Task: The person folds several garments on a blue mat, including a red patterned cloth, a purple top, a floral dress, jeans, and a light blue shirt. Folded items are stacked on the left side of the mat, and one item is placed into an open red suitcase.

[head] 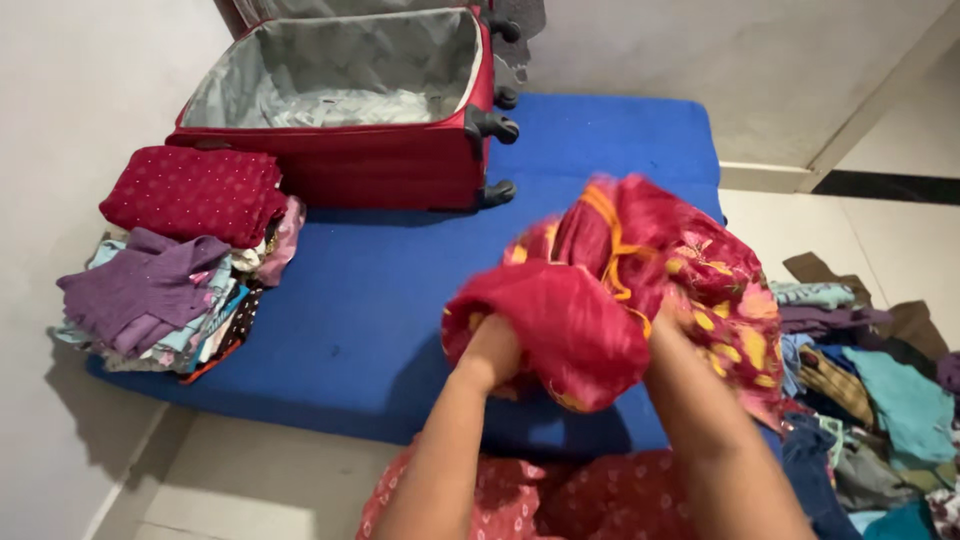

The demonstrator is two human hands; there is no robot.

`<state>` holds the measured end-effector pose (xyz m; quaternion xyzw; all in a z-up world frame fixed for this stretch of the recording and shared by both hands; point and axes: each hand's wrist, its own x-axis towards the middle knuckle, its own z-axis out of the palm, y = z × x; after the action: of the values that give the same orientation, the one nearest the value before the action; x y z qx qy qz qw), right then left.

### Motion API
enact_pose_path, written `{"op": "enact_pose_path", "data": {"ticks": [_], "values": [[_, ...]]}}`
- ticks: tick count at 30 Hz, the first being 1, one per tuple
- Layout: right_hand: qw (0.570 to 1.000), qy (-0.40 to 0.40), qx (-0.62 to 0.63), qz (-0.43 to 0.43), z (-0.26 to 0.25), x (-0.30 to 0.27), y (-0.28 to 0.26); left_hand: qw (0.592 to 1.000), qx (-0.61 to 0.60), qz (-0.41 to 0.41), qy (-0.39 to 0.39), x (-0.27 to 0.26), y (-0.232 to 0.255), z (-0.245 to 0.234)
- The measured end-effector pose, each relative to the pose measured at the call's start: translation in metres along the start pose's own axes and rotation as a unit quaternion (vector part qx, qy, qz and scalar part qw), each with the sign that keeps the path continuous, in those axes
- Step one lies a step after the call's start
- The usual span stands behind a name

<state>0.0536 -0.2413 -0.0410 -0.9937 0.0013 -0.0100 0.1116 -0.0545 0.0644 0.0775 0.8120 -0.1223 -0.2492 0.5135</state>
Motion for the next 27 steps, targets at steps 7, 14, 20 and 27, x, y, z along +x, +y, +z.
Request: {"op": "enact_pose_path", "data": {"ticks": [7, 14, 20, 27], "values": [[0.994, 0.086, 0.003, 0.065, -0.013, 0.085, 0.026, 0.861, 0.292, 0.176, 0.378, 0.019, -0.012, -0.044], [1.000, 0.018, -0.010, 0.002, 0.022, 0.017, 0.040, 0.894, 0.326, -0.109, 0.289, 0.026, -0.047, -0.071], [0.989, -0.130, 0.040, -0.056, -0.015, -0.044, 0.052, 0.906, 0.330, -0.035, 0.261, 0.025, -0.041, -0.042], [0.981, -0.054, 0.188, -0.010, -0.082, -0.104, -0.035, 0.908, 0.386, -0.003, 0.164, 0.030, -0.032, 0.009]]}}
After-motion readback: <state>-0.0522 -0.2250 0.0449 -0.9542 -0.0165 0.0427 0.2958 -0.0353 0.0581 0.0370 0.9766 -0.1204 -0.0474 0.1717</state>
